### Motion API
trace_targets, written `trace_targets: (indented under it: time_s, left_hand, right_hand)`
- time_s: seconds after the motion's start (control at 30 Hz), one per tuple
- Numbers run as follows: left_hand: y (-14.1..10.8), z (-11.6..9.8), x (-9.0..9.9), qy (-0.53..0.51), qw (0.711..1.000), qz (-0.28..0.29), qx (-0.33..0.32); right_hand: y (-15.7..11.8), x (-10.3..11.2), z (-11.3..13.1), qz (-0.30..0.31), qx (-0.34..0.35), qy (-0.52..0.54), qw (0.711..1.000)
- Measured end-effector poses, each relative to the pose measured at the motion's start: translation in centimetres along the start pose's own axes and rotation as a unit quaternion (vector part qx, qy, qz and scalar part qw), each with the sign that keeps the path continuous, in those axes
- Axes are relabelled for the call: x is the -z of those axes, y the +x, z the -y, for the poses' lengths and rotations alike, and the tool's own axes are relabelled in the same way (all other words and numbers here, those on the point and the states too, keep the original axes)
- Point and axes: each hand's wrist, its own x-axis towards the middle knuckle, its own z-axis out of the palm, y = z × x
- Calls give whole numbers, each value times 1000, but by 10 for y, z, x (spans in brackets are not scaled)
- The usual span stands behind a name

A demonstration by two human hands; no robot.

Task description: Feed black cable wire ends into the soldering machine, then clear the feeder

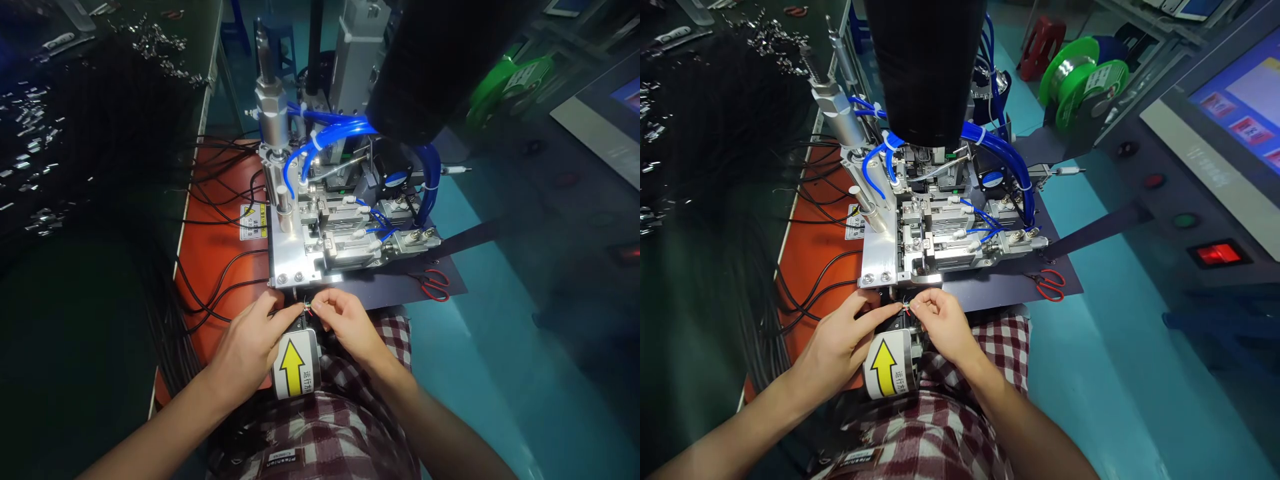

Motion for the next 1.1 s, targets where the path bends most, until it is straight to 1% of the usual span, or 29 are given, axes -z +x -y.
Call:
trace_targets:
  time_s: [0.2, 0.33, 0.53, 0.63, 0.77, 0.87, 0.93, 1.03, 1.1]
  left_hand:
    - [0, 0, -2, 36, 999, -17, -27]
    - [2, -1, -1, 64, 997, -28, -44]
    - [3, -3, -2, 114, 991, -27, -65]
    - [3, -3, -3, 138, 988, -28, -69]
    - [3, -3, -2, 122, 990, -23, -67]
    - [4, -3, -2, 116, 991, -33, -65]
    - [5, -2, -2, 108, 991, -42, -66]
    - [5, -1, -2, 88, 993, -52, -67]
    - [5, 1, -2, 82, 993, -53, -65]
  right_hand:
    - [-2, -2, -1, -17, 11, -30, 999]
    - [-4, -3, -1, -34, 12, -84, 996]
    - [-8, -7, 6, -76, 49, -191, 977]
    - [-8, -7, 9, -86, 58, -213, 971]
    - [-6, -4, 8, -50, 14, -181, 982]
    - [-4, -2, 4, -49, 21, -164, 985]
    - [-2, -1, 1, -35, 12, -122, 992]
    - [0, 0, -1, 11, -15, -32, 999]
    - [0, -1, -1, 14, -15, -13, 1000]
